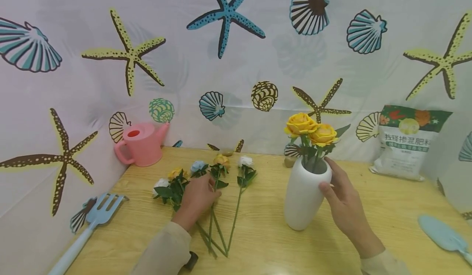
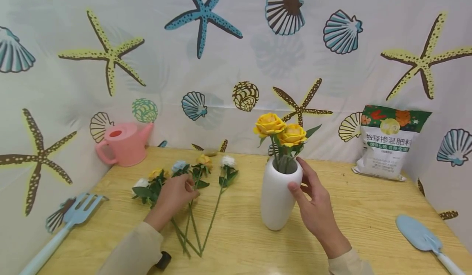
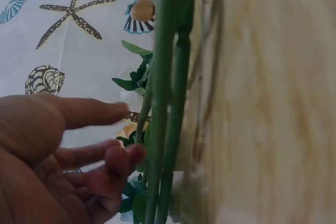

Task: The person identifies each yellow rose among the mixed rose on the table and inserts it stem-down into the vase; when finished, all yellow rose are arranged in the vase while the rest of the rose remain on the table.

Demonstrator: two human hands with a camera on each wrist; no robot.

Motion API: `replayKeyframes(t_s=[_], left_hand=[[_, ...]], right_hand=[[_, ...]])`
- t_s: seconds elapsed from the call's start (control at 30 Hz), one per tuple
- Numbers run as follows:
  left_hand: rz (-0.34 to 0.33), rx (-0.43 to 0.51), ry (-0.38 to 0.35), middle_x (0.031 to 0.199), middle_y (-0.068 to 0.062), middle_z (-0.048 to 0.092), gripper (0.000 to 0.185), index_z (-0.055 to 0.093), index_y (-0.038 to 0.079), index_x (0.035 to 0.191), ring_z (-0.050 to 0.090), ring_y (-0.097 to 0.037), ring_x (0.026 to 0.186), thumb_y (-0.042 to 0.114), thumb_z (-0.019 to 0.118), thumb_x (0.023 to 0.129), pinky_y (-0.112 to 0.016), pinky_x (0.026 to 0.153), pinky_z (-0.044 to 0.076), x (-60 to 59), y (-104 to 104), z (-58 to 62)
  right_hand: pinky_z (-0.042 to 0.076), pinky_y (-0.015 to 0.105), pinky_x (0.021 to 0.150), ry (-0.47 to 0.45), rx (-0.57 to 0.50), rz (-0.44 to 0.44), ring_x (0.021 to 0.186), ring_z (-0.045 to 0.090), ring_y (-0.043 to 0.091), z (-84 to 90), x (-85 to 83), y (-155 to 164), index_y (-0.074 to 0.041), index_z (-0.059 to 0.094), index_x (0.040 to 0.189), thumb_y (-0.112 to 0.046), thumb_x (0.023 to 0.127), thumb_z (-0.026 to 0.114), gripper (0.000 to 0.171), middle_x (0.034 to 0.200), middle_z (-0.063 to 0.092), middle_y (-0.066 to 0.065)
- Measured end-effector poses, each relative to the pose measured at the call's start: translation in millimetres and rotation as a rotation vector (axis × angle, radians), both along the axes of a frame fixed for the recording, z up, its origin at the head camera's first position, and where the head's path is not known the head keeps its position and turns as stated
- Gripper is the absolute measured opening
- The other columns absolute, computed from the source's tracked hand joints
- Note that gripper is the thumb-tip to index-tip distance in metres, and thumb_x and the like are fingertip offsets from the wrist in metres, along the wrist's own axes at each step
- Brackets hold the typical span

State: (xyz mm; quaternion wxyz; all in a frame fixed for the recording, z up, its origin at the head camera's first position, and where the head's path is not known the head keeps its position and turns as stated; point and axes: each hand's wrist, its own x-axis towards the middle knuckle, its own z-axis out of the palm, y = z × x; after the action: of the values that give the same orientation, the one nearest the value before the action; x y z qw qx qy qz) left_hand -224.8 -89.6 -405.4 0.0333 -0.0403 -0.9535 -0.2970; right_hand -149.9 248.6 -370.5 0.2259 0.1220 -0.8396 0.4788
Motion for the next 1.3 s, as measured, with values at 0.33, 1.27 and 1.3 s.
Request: replayKeyframes(t_s=[0.33, 1.27, 1.3], left_hand=[[-0.067, 0.072, -0.091, 0.074, -0.007, 0.063, 0.027, 0.065, -0.002, 0.110, 0.052, -0.015, 0.057, 0.001, 0.073, 0.085, -0.029, 0.053, 0.042, 2.3, -2, -4.2], [-0.245, 1.608, 0.268, 0.088, -0.001, 0.076, 0.022, 0.071, 0.010, 0.104, 0.073, -0.013, 0.077, -0.008, 0.062, 0.095, -0.025, 0.070, 0.057, 22.4, 85, 87.9], [-0.258, 1.622, 0.292, 0.088, -0.002, 0.075, 0.022, 0.071, 0.010, 0.103, 0.072, -0.014, 0.077, -0.009, 0.062, 0.094, -0.024, 0.069, 0.057, 22.8, 90, 91.4]], right_hand=[[0.040, 0.001, 0.093, 0.003, -0.004, -0.001, 0.119, 0.042, -0.021, 0.2, 1.0, -1, -0.015, 0.034, 0.158, -0.008, 0.104, 0.053, 0.057, 0.152, 0.046, 0.023], [0.041, 0.001, 0.092, 0.004, -0.002, -0.013, 0.118, 0.044, -0.021, -1.0, 0.1, 2, -0.017, 0.034, 0.158, -0.009, 0.104, 0.054, 0.058, 0.152, 0.047, 0.020], [0.041, 0.001, 0.092, 0.002, -0.004, -0.011, 0.118, 0.044, -0.021, -1.0, 0.3, 2, -0.017, 0.034, 0.158, -0.009, 0.104, 0.053, 0.058, 0.153, 0.047, 0.020]])
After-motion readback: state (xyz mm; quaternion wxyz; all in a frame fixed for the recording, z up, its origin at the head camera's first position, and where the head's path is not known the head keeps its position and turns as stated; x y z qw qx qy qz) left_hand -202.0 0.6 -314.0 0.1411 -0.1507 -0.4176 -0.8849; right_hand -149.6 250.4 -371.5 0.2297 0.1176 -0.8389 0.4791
